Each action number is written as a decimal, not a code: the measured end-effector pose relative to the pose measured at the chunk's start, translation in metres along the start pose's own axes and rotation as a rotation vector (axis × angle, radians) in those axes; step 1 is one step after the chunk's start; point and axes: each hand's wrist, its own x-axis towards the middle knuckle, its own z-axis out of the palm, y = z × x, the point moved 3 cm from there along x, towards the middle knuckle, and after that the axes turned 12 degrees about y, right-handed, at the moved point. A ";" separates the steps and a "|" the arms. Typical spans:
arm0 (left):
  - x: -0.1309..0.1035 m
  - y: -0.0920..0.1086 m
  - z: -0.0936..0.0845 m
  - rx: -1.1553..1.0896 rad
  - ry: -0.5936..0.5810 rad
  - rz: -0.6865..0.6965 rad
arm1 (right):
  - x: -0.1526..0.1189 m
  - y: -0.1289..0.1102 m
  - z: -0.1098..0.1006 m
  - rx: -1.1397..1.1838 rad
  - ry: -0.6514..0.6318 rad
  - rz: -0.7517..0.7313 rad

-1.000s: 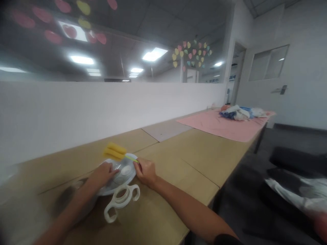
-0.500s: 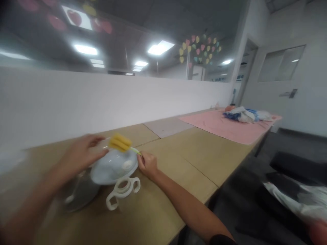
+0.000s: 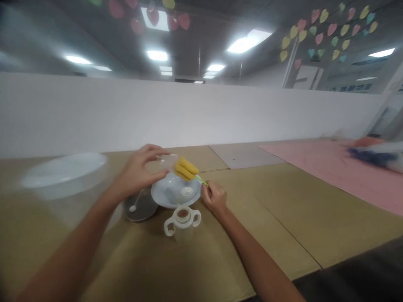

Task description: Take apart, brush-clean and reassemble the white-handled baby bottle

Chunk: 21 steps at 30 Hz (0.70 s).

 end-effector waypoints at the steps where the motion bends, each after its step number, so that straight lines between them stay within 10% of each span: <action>1: -0.003 0.000 0.004 -0.060 -0.045 -0.008 | 0.001 -0.001 -0.001 0.007 -0.006 -0.026; 12: -0.051 -0.017 0.026 -0.144 -0.127 -0.038 | 0.007 -0.001 -0.003 -0.080 -0.044 -0.478; 21: -0.118 -0.071 0.012 0.056 0.421 -0.128 | 0.000 -0.001 0.009 -0.143 0.024 -0.371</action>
